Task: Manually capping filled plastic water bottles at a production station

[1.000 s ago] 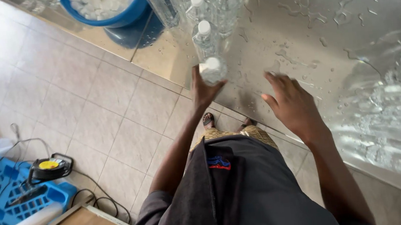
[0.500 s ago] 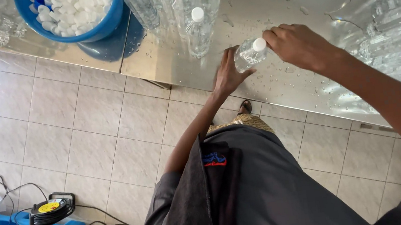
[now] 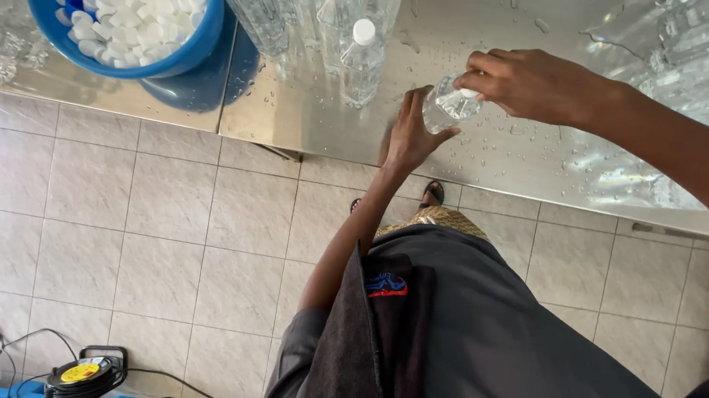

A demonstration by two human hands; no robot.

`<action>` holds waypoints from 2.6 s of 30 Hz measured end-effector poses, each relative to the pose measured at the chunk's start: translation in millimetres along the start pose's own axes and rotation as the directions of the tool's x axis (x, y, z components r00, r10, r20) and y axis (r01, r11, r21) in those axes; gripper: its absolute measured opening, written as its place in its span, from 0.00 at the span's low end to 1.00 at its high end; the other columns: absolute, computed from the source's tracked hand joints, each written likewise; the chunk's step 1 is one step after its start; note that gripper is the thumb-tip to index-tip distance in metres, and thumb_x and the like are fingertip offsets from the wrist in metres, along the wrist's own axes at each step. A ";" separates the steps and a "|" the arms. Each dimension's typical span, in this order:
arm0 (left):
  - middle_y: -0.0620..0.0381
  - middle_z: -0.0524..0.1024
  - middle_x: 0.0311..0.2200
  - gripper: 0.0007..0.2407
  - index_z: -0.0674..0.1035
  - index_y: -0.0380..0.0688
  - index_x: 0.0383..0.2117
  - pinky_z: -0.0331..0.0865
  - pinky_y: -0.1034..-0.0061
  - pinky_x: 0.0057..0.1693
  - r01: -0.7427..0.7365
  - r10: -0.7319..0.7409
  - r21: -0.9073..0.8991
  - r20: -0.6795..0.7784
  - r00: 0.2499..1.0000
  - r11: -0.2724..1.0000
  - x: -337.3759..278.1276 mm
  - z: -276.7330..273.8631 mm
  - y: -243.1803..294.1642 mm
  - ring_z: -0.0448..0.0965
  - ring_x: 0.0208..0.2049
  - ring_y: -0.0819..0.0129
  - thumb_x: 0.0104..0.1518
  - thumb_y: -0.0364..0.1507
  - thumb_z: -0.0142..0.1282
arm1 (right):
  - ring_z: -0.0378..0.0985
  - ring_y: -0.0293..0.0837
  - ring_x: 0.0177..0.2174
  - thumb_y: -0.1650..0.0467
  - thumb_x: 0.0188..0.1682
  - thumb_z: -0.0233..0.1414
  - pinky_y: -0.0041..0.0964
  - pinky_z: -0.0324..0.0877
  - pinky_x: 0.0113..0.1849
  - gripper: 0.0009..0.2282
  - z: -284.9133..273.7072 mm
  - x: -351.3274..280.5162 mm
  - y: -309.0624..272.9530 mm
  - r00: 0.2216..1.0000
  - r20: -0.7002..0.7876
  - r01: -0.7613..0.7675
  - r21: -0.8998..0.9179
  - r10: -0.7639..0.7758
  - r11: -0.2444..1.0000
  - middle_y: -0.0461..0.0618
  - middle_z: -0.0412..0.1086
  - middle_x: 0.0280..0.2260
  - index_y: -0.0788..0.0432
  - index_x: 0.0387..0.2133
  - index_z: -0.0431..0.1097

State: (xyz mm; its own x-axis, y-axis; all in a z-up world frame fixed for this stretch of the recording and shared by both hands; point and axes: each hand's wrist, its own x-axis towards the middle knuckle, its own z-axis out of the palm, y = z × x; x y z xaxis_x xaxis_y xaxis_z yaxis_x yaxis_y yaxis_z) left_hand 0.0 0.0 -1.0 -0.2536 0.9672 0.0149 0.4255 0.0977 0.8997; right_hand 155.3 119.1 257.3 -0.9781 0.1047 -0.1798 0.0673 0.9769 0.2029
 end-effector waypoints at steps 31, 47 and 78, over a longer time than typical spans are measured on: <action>0.42 0.72 0.66 0.41 0.60 0.45 0.71 0.88 0.57 0.54 -0.135 0.119 0.035 0.287 0.951 0.990 20.5 4.3 36.7 0.81 0.58 0.46 0.53 0.39 0.74 | 0.70 0.37 0.18 0.61 0.69 0.37 0.33 0.57 0.19 0.22 110.0 -31.1 17.1 0.940 -0.214 -0.303 -0.176 0.264 0.937 0.36 0.66 0.19 0.46 0.22 0.65; 0.35 0.67 0.67 0.37 0.56 0.36 0.74 0.82 0.52 0.66 -0.428 0.455 0.789 0.214 0.865 0.442 -1.0 156.4 51.9 0.73 0.68 0.43 0.57 0.25 0.64 | 0.51 0.41 0.10 0.69 0.60 0.62 0.45 0.51 0.16 0.14 438.2 -335.5 32.1 0.317 0.527 -0.725 0.671 0.789 -0.156 0.48 0.54 0.10 0.74 0.36 0.75; 0.49 0.51 0.77 0.53 0.51 0.51 0.77 0.60 0.40 0.78 -0.125 0.042 -0.144 -0.475 0.879 0.982 18.6 -103.5 -38.0 0.55 0.78 0.47 0.47 0.46 0.79 | 0.69 0.62 0.36 0.73 0.85 0.57 0.59 0.63 0.41 0.13 264.3 -326.0 75.5 0.350 0.087 -0.765 0.601 0.933 0.231 0.64 0.65 0.38 0.70 0.51 0.64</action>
State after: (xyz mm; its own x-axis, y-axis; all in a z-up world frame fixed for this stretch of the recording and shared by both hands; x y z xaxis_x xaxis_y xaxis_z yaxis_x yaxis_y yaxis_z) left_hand -110.8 -9.9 10.2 -0.6175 0.7431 0.2581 0.3241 -0.0586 0.9442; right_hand 531.3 208.0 76.8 -0.2622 0.9641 0.0424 0.8822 0.2573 -0.3943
